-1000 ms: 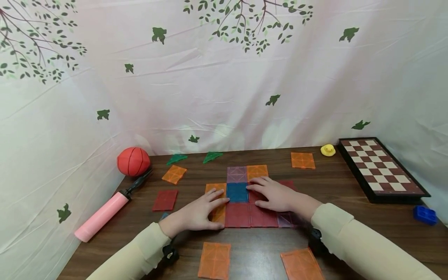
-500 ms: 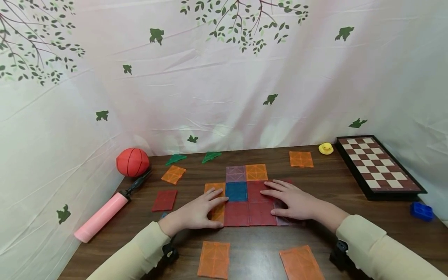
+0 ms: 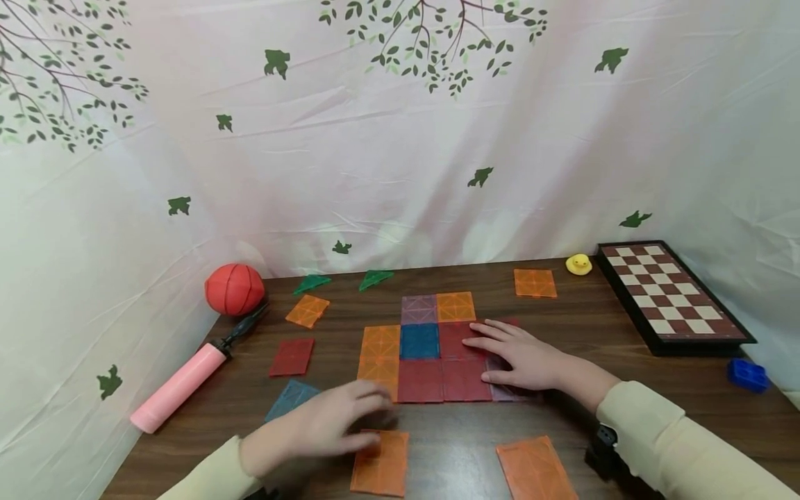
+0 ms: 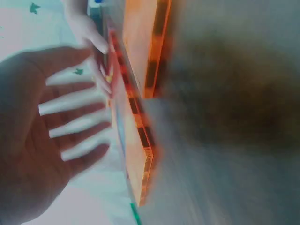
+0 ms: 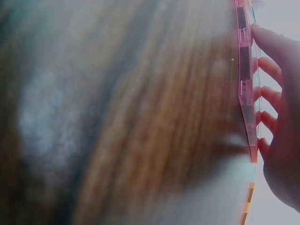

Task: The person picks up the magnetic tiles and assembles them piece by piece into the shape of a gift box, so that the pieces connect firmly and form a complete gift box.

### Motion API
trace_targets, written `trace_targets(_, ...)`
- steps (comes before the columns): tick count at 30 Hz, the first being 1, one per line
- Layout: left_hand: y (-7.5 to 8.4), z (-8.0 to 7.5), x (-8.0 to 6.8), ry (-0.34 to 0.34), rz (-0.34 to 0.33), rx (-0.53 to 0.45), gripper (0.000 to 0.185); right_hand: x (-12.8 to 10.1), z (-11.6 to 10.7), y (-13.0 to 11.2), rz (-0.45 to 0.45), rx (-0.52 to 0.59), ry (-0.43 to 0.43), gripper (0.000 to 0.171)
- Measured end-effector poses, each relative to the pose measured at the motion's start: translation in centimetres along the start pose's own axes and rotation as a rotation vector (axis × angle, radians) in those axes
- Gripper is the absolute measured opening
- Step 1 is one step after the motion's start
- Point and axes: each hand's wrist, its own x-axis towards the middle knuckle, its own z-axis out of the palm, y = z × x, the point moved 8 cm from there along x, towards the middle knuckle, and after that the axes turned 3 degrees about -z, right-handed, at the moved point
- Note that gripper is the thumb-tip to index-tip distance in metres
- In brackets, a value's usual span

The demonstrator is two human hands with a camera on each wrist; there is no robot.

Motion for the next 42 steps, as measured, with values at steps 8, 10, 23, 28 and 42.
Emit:
trace_targets(8,2.8,1.7,-4.4,-0.109,0.141,-0.087,0.045,0.1,-0.3,-0.3,0.000,0.013,0.003,0.066)
trace_targets(10,3.1,2.3,-4.5,-0.116,0.152,-0.084,0.045,0.1,-0.2,-0.3,0.003,0.015,0.001,0.066)
trace_targets(23,4.7,2.9,-1.0,-0.064,0.152,0.123,0.041,0.1,-0.2,-0.3,-0.014,0.012,0.022,0.064)
trace_targets(28,4.7,3.0,0.2,-0.031,0.161,0.178,0.041,0.1,-0.2,-0.4,-0.011,0.013,0.014,0.064)
trace_targets(42,4.1,3.1,1.9,-0.039,0.123,0.173,0.041,0.1,-0.1,-0.2,-0.001,0.013,0.005,0.065)
